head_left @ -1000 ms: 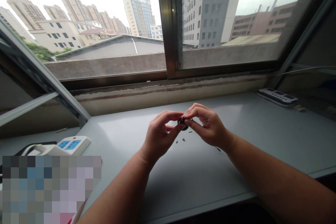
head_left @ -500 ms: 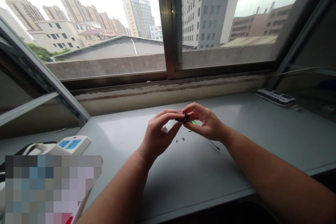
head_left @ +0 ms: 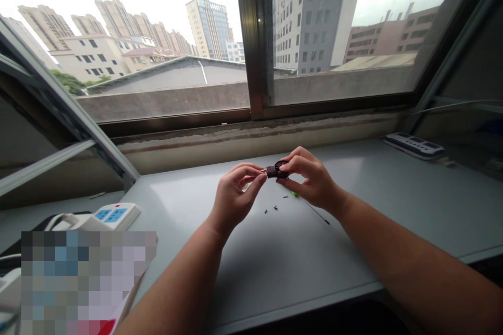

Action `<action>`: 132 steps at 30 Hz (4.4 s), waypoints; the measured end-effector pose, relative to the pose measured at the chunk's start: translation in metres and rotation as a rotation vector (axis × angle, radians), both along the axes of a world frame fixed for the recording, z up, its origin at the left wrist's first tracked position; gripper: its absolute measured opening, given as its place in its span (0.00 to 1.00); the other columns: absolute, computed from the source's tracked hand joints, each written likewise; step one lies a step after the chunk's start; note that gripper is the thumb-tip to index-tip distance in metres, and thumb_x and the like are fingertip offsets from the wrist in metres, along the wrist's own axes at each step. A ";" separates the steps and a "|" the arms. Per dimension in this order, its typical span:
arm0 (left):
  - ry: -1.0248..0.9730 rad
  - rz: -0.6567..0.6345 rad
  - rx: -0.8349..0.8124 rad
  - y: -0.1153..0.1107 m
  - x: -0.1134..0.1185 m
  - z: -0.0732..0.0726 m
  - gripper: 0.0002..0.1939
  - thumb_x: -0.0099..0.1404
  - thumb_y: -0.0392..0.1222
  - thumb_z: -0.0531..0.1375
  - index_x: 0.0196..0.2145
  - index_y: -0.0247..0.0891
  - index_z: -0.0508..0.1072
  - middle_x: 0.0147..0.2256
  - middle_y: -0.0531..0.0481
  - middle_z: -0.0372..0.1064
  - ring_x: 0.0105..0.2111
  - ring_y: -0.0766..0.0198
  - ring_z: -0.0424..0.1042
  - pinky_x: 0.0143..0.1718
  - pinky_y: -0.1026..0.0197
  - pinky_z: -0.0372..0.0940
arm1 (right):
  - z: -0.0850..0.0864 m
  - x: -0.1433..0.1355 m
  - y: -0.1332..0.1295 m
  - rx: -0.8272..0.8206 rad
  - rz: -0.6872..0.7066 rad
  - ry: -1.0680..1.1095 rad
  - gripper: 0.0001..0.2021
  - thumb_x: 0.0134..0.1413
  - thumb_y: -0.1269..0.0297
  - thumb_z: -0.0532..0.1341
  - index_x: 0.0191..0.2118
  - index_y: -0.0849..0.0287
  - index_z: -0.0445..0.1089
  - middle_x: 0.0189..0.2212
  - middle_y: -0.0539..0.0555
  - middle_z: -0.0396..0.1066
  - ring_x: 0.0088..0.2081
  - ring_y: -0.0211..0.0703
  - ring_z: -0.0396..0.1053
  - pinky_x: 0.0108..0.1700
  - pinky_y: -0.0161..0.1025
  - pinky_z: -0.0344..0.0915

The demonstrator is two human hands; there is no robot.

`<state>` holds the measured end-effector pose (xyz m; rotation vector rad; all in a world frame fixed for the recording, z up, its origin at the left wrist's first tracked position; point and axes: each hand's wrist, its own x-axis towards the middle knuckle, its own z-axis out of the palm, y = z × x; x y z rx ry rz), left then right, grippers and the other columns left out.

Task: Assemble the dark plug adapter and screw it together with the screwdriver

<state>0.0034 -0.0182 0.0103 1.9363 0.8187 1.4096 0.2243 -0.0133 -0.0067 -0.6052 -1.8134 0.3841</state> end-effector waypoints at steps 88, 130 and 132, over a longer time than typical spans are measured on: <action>-0.812 0.162 -0.648 0.034 -0.020 0.008 0.21 0.51 0.23 0.61 0.43 0.38 0.68 0.37 0.49 0.70 0.35 0.66 0.77 0.48 0.56 0.74 | -0.024 -0.062 -0.005 -0.132 -0.216 -0.794 0.16 0.66 0.58 0.61 0.55 0.56 0.72 0.61 0.63 0.70 0.59 0.59 0.67 0.61 0.58 0.62; -0.209 -0.360 -0.494 0.012 -0.010 -0.005 0.24 0.56 0.39 0.76 0.48 0.34 0.75 0.38 0.44 0.80 0.36 0.59 0.78 0.41 0.53 0.75 | 0.007 -0.002 -0.005 -0.151 0.202 -0.013 0.25 0.57 0.68 0.71 0.60 0.52 0.72 0.53 0.58 0.75 0.52 0.49 0.77 0.57 0.50 0.77; -0.159 -0.381 -0.474 0.011 -0.010 -0.004 0.23 0.57 0.39 0.75 0.48 0.35 0.74 0.39 0.44 0.80 0.38 0.58 0.79 0.44 0.53 0.74 | 0.012 0.001 -0.007 -0.020 0.132 -0.119 0.25 0.57 0.68 0.71 0.60 0.52 0.72 0.52 0.58 0.75 0.53 0.49 0.76 0.57 0.49 0.75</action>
